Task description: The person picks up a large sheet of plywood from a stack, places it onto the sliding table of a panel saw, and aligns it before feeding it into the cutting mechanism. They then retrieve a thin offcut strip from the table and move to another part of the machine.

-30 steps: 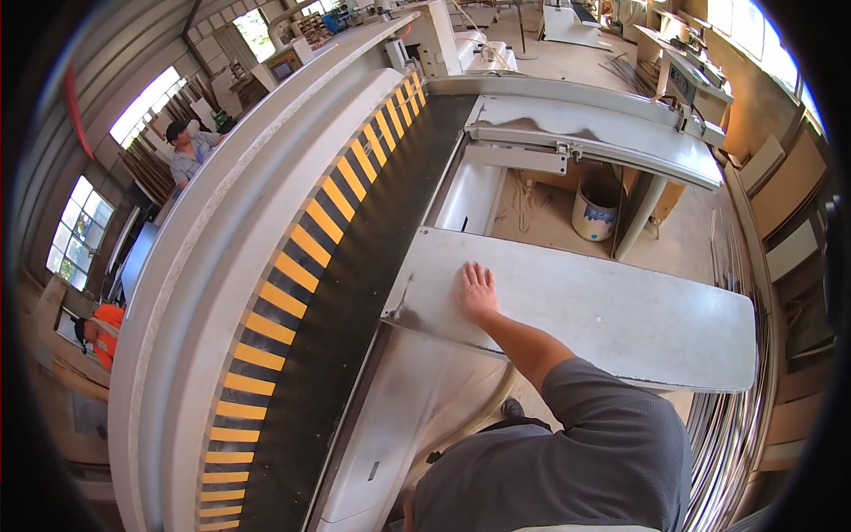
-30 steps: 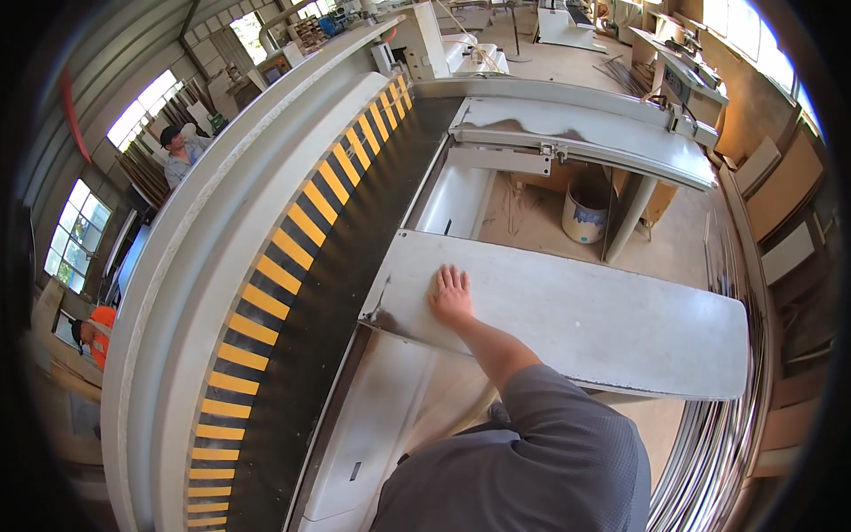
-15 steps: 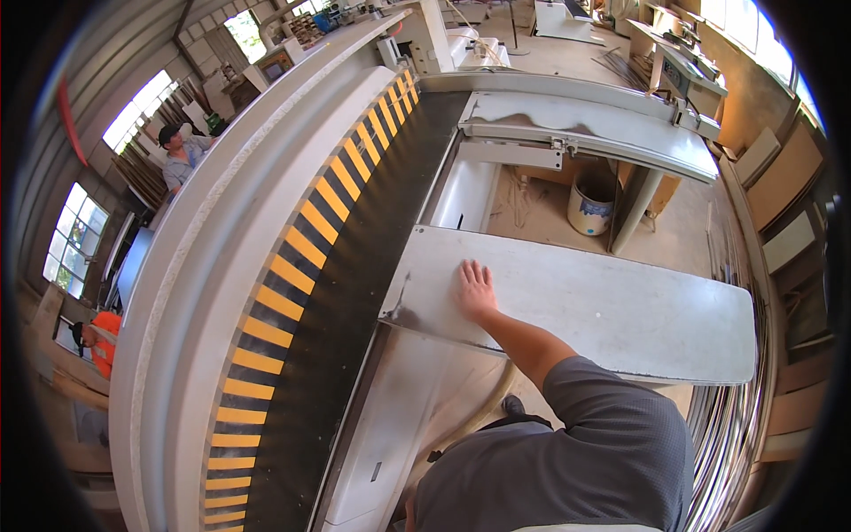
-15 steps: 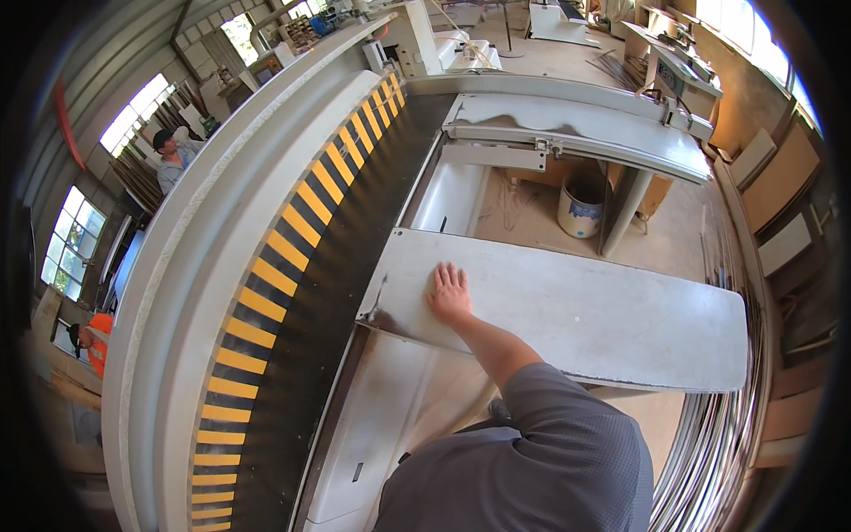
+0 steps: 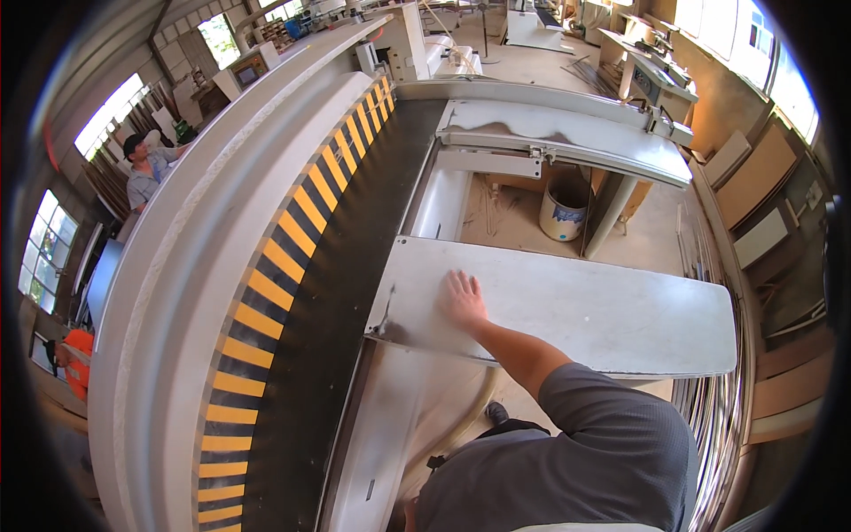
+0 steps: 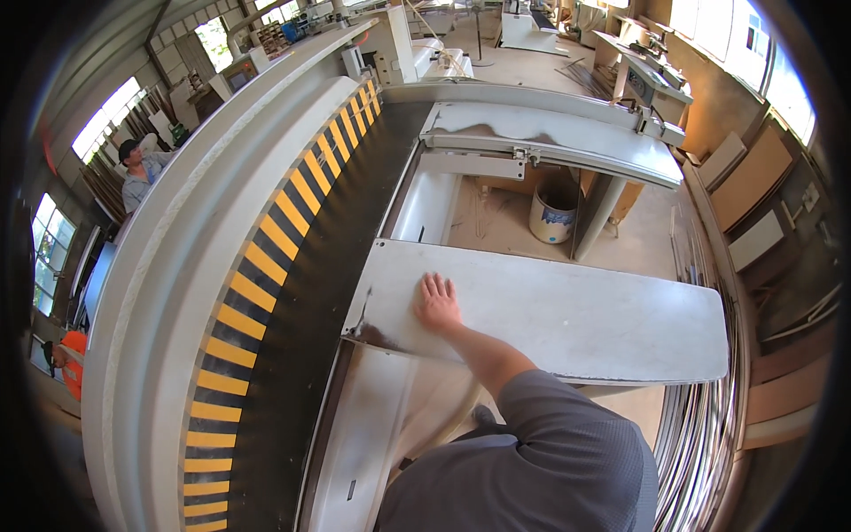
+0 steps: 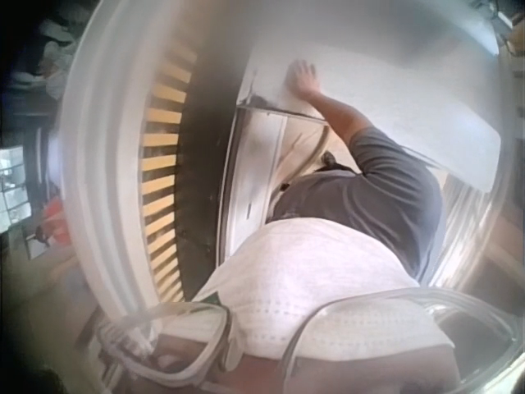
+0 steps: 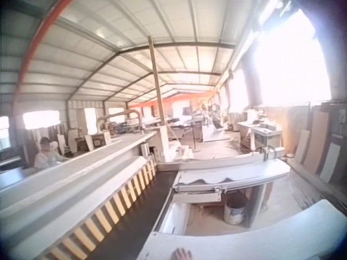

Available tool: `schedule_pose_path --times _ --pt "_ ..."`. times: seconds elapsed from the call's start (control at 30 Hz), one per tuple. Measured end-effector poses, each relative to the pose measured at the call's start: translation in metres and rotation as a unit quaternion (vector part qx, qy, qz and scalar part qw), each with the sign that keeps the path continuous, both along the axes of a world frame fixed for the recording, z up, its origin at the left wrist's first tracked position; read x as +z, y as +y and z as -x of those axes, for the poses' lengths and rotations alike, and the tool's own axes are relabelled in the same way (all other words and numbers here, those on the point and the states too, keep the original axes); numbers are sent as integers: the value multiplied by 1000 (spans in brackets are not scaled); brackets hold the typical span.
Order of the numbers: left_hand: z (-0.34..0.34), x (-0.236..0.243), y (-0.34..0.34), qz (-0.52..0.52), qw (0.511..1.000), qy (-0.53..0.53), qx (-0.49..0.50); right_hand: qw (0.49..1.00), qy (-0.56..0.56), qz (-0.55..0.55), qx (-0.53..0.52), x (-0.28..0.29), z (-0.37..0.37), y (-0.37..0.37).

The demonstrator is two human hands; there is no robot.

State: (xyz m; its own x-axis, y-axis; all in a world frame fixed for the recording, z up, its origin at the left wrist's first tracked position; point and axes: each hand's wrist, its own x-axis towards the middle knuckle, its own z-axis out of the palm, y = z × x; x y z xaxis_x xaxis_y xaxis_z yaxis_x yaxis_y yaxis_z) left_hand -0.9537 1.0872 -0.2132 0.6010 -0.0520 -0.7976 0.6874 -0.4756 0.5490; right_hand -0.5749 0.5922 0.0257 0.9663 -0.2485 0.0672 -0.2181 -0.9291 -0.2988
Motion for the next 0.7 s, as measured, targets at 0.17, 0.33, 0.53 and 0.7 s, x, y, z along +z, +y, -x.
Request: schedule_pose_path --times 0.17,0.33,0.53,0.7 --pt "6 -15 12 40 999 18 31 1000 -2 17 -8 0 1 1" --pt "-13 -26 24 73 990 82 93 1000 -8 17 -5 -1 1 4" --pt "-62 -15 37 82 975 134 157 1000 -1 24 -3 9 5 7" --pt "-80 5 32 57 979 62 188 1000 -5 25 2 11 4 7"
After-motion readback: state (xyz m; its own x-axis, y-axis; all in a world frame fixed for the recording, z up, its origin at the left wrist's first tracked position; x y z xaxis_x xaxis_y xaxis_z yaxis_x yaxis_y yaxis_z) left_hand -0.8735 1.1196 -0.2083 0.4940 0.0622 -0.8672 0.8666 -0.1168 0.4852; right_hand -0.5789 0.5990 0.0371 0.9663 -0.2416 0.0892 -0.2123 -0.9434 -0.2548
